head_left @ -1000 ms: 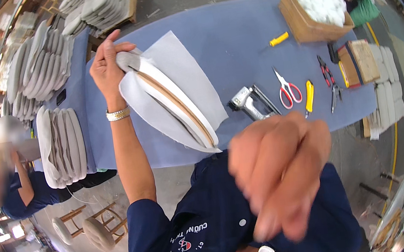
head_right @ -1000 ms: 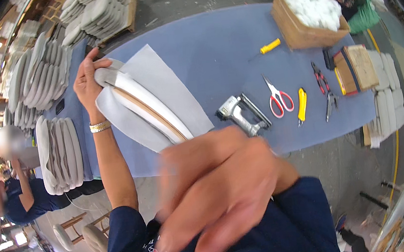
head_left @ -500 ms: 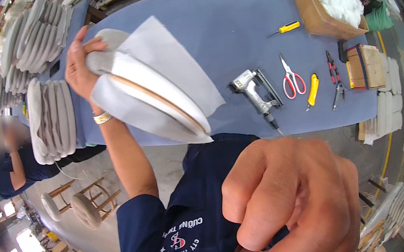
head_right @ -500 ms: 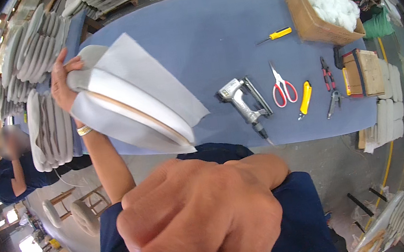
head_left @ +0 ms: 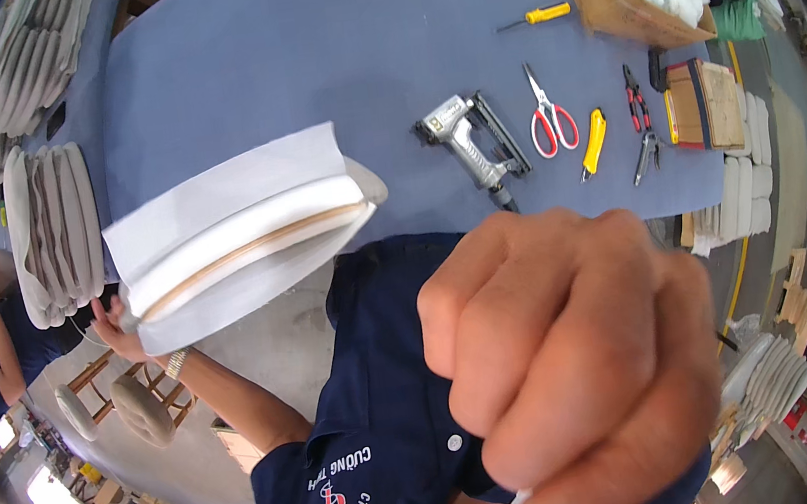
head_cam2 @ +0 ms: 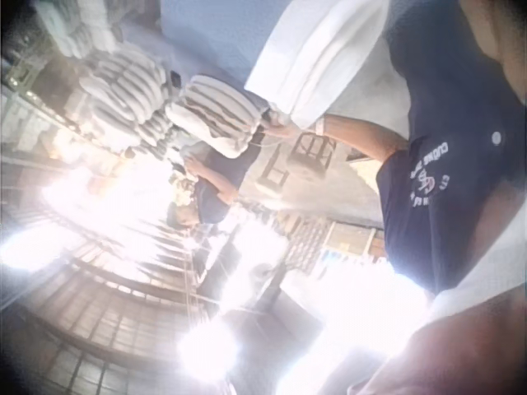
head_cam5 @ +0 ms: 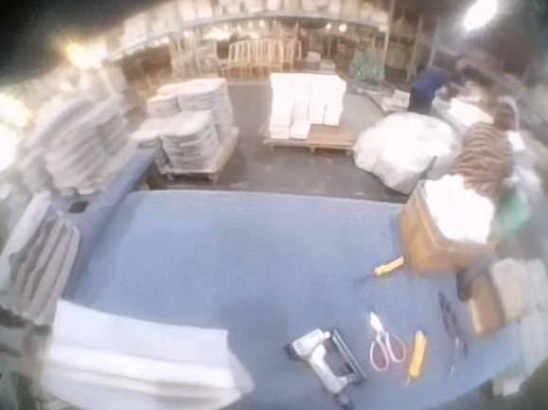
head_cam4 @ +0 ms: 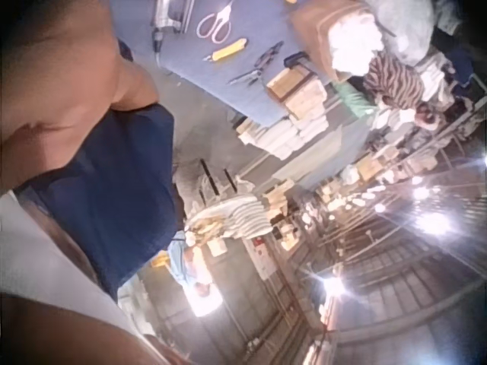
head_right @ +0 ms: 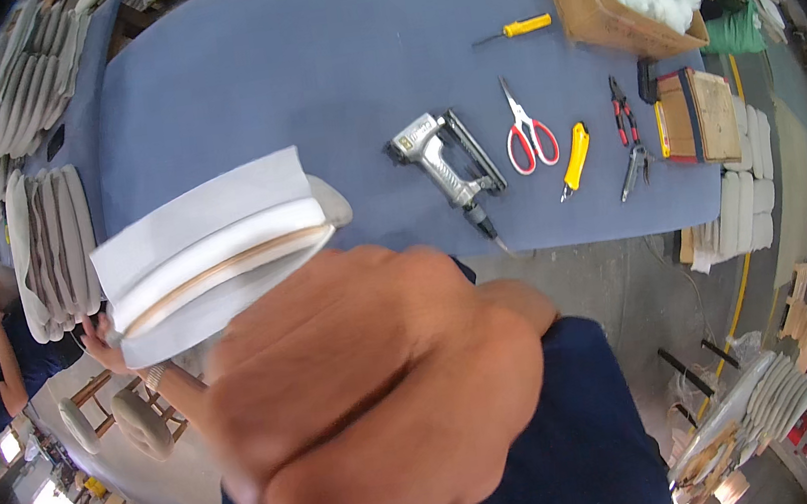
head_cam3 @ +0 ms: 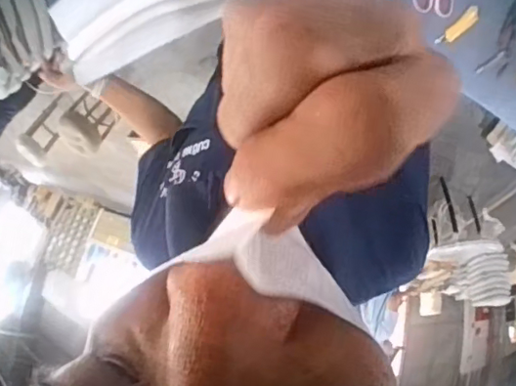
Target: The person folds white fabric around a cushion, trims excess fabric with scissors, and staples the edges using a staple gun. The process is repeated for multiple cushions on a blue work table in a workshop.
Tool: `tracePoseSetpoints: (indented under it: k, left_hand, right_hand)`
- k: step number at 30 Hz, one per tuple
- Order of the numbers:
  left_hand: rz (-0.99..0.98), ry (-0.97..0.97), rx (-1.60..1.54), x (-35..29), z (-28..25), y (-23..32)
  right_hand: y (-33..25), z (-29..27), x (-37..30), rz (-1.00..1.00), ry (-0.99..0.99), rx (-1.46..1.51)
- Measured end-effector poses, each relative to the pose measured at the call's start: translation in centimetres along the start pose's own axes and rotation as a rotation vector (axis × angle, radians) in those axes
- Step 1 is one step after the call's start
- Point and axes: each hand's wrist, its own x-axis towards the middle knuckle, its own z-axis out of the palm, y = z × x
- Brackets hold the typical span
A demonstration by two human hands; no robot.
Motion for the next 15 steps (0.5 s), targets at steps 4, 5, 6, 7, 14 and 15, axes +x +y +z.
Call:
tracePoseSetpoints:
  k: [4,5,6,7,14,15]
  left_hand:
    - [-0.125,0.181,0.125,-5.0,-5.7,-3.6]
    - [-0.184,0.263,0.069,-6.6,-7.6,-4.4]
    - [-0.257,0.310,0.000,-7.7,-7.9,-5.4]
    - [-0.256,0.341,0.003,-8.7,-10.0,-6.7]
    - [-0.399,0.281,-0.152,-12.6,-13.7,-10.3]
    - [-0.436,0.210,-0.145,-12.4,-17.6,-11.9]
  right_hand:
    - [1.6,-0.3,0.7,0.030,-0.051,-0.213]
    - [2.9,-1.3,0.2,0.079,-0.047,-0.304]
    - [4.0,-2.5,0.2,0.148,-0.019,-0.443]
    - [6.0,-4.3,-0.6,0.282,0.007,-0.546]
    - [20.5,-16.7,-19.4,1.302,0.214,-0.727]
    - [21.9,-17.1,-22.1,1.438,0.190,-0.648]
